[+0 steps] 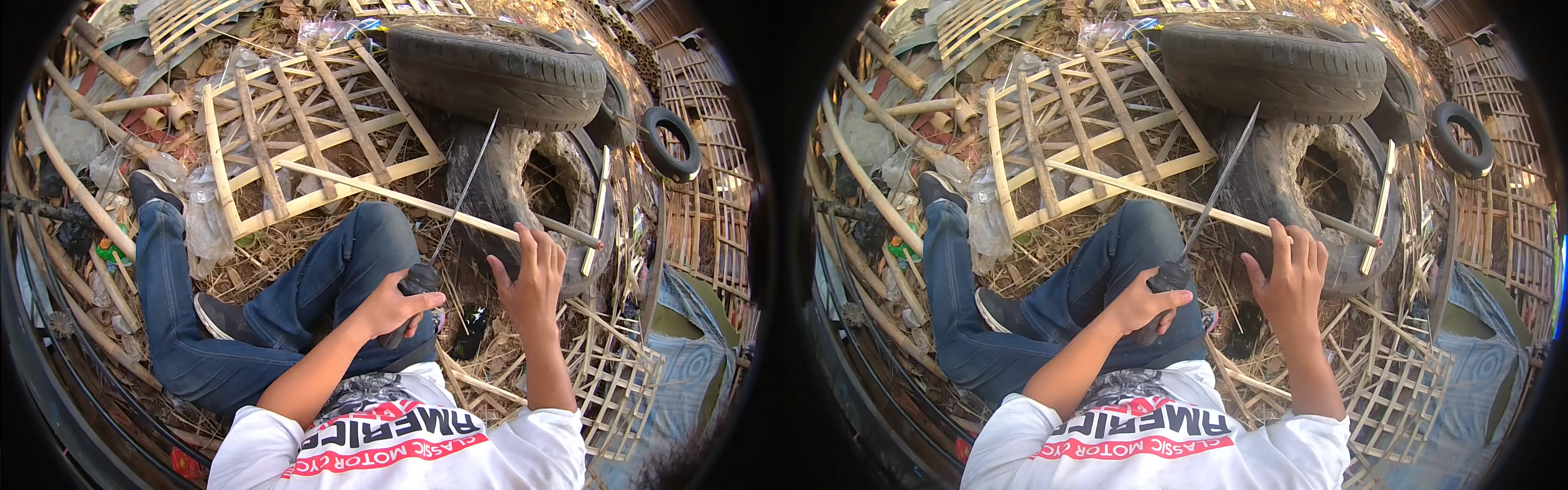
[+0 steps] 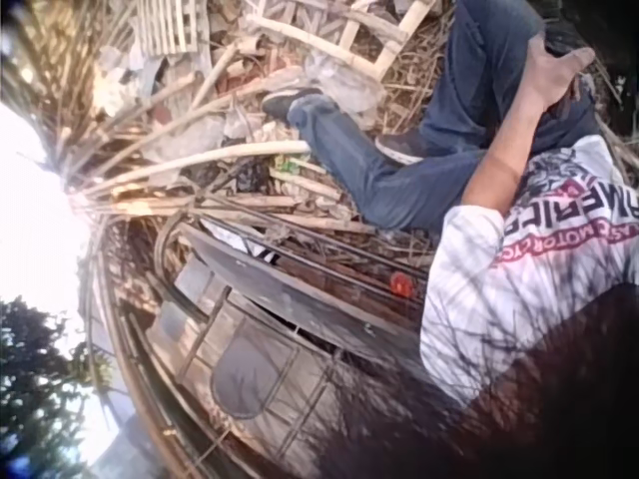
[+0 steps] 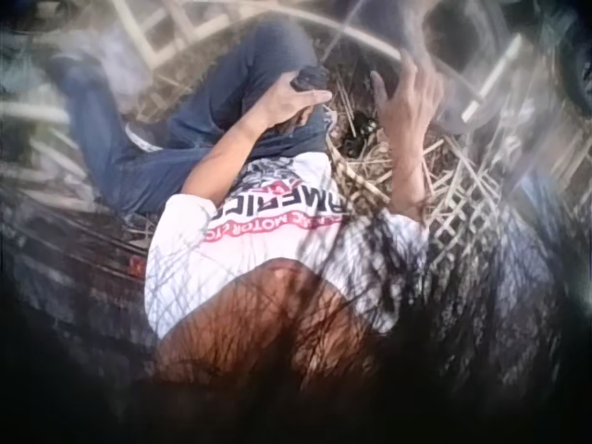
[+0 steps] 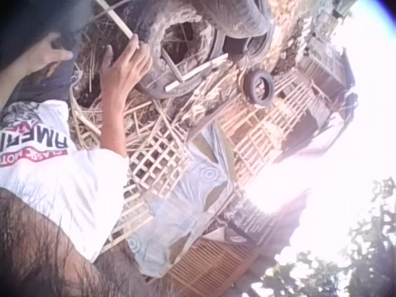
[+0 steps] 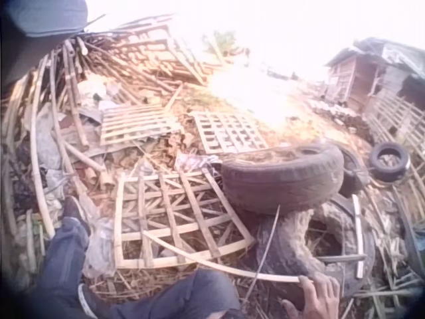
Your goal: The person cuts a bamboo strip with a blade, positions it onto a lattice frame, and secures it by driving a small nail with a hammer.
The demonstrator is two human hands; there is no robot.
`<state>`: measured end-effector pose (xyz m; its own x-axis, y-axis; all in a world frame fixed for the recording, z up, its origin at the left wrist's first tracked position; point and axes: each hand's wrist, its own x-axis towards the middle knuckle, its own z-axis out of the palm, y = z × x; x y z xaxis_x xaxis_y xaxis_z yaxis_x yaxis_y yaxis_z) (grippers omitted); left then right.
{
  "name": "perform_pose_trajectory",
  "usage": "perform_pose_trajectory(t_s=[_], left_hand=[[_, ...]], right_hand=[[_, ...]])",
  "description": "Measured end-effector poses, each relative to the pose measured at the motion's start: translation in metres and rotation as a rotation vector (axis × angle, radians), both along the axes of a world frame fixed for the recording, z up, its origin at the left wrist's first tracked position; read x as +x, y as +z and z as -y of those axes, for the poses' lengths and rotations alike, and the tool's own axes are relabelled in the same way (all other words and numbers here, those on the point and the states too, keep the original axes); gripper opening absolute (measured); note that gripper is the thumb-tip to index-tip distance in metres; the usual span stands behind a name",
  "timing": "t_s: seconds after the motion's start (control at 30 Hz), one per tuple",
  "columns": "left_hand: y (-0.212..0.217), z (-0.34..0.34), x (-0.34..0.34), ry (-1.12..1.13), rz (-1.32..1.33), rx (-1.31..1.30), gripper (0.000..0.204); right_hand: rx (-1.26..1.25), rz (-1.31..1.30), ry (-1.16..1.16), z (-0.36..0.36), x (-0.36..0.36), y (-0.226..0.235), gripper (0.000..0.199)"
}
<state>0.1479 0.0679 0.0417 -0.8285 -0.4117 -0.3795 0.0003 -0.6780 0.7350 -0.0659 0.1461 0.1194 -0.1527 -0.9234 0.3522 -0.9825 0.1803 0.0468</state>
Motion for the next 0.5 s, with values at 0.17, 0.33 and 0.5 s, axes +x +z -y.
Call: perform_pose_trajectory(t_s=[0.17, 0.33, 0.5], left_hand=[[0.009, -0.01, -0.012, 0.067, 0.063, -0.126, 0.027], [-0.035, -0.052, -0.016, 0.237, 0.122, -0.235, 0.037], [-0.064, -0.058, -0.014, 0.347, 0.124, -0.371, 0.054]], right_hand=[[-0.078, 0.004, -0.04, -0.013, 0.019, -0.008, 0.056], [0.27, 1.464, -0.209, -0.049, 0.047, -0.072, 0.045], [0.257, 1.825, -0.092, -0.066, 0.066, -0.101, 0.077]])
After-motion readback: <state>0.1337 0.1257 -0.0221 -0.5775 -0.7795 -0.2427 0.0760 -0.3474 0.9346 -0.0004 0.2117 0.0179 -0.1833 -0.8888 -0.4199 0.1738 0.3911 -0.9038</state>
